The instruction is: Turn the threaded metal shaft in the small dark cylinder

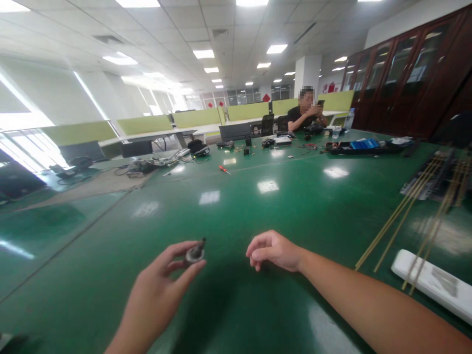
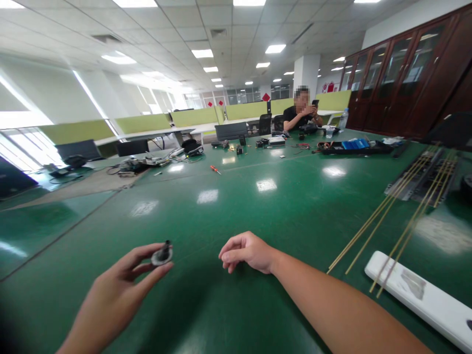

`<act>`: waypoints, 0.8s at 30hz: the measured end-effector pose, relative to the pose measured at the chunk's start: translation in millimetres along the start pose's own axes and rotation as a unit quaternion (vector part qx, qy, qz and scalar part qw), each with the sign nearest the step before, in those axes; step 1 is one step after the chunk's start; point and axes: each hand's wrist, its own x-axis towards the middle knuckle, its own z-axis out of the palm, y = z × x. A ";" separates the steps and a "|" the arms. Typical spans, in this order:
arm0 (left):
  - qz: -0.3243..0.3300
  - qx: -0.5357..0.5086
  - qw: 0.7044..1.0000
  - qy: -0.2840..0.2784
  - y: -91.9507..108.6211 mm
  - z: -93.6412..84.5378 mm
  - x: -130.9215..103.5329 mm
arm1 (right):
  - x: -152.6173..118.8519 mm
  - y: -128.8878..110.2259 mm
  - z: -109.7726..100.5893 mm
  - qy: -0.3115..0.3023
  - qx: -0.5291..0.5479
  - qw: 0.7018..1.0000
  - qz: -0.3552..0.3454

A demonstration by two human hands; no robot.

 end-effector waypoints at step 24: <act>0.075 -0.091 0.986 -0.116 -17.7 96.4 20.4 | -5.4 -1.7 13.0 0.155 -0.436 0.877 -0.133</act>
